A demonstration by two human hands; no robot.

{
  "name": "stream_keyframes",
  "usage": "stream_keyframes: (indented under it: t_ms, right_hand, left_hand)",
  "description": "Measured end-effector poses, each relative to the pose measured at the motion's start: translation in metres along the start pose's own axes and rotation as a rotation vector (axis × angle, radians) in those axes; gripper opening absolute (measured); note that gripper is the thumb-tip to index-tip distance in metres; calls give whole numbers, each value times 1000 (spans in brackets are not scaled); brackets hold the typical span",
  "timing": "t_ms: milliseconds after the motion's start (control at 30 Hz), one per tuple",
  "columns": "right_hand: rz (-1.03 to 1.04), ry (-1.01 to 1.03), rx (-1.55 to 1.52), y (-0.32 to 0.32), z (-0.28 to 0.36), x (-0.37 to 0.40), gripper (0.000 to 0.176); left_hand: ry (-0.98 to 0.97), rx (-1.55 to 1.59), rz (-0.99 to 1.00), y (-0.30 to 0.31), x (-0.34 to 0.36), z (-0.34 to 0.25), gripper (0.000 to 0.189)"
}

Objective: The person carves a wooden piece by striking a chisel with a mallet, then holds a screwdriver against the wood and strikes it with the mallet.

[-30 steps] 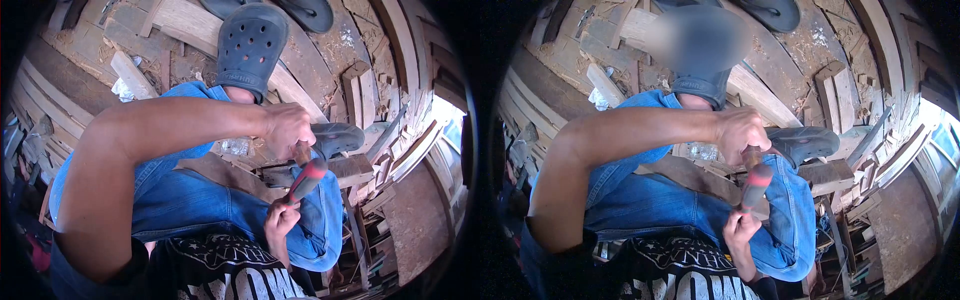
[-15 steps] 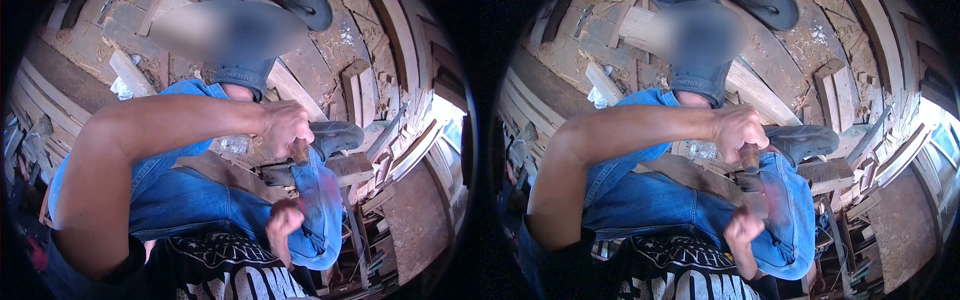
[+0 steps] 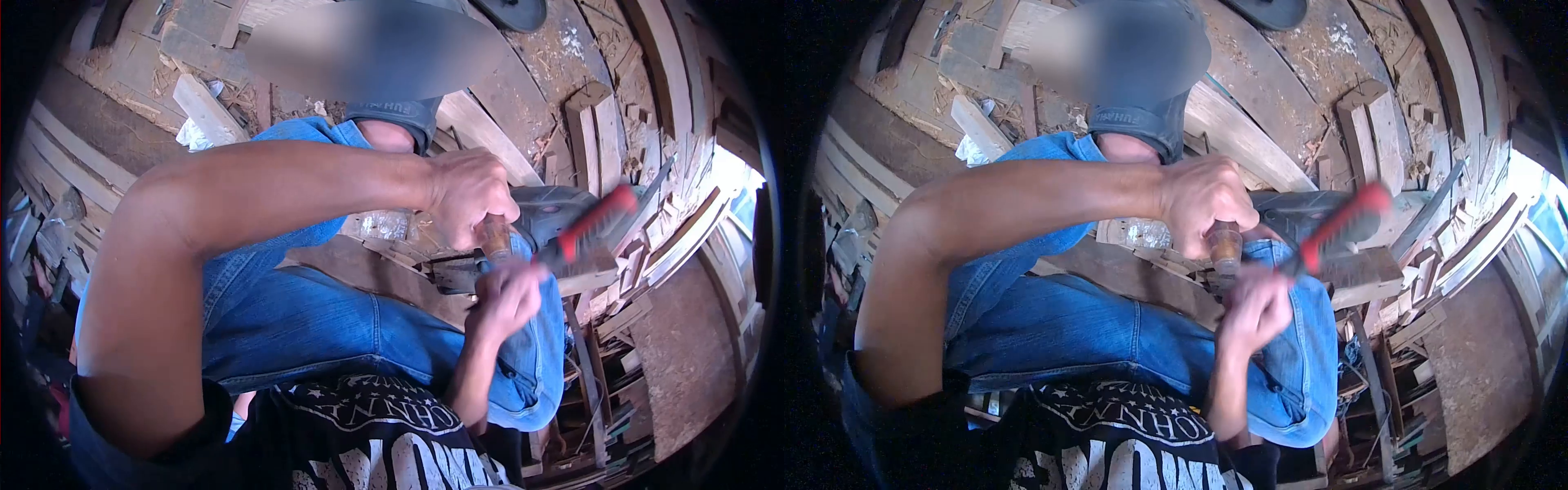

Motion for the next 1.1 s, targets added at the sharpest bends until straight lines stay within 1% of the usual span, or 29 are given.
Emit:
stream_keyframes:
  t_ms: [67,133,167,233,267,333,367,400,467,500,567,600,667,767,867,967,1100]
  right_hand:
    - [-54,-254,15,-28,-6,-35,34]
    - [-2,-438,-190,-55,-12,-61,30]
    - [-6,-439,-196,-57,-12,-70,30]
    - [290,-568,-191,-68,-15,-83,28]
    - [293,-571,-193,-71,-16,-87,28]
    - [373,-525,-230,-81,-16,-93,27]
    - [441,-595,-256,-81,-20,-97,22]
    - [444,-602,-254,-83,-29,-104,22]
    - [532,-687,-225,-95,-44,-113,18]
    - [534,-693,-226,-95,-49,-113,18]
    - [517,-733,-351,-102,-46,-111,15]
    - [521,-738,-351,-103,-43,-110,15]
    - [431,-771,-341,-102,-35,-107,13]
    - [487,-744,-399,-104,-45,-106,13]
    - [470,-722,-446,-103,-50,-104,13]
    - [446,-740,-416,-102,-43,-102,15]
    - [470,-762,-404,-103,-39,-101,16]
  left_hand:
    - [-32,9,-7,-2,1,3,18]
    - [-191,11,-60,0,2,1,25]
    - [-176,0,-51,0,4,1,27]
    - [-179,0,-46,1,4,-1,29]
    - [-184,4,-48,1,4,-2,30]
    - [-189,6,-39,0,5,-2,31]
    - [-195,13,-31,-1,5,-1,32]
    - [-189,16,-35,-2,5,1,32]
    - [-183,32,11,-3,6,4,33]
    - [-178,35,10,-3,6,5,33]
    - [-164,22,-1,-1,5,3,35]
    - [-158,23,-2,0,5,1,35]
    - [-163,27,-8,-1,5,0,35]
    - [-166,32,-29,0,5,-1,35]
    - [-164,-2,-30,-1,6,-1,34]
    - [-163,-6,-19,-3,7,-1,34]
    - [-151,-42,-9,-4,8,0,35]
Point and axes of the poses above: each hand's wrist, its own x-axis away from the middle knuckle, its own y-axis out of the back of the hand, z = x × y, the point moved 3 cm from there along -x, towards the middle knuckle, and after that the axes turned 9 degrees about x, right-handed, at the moved point
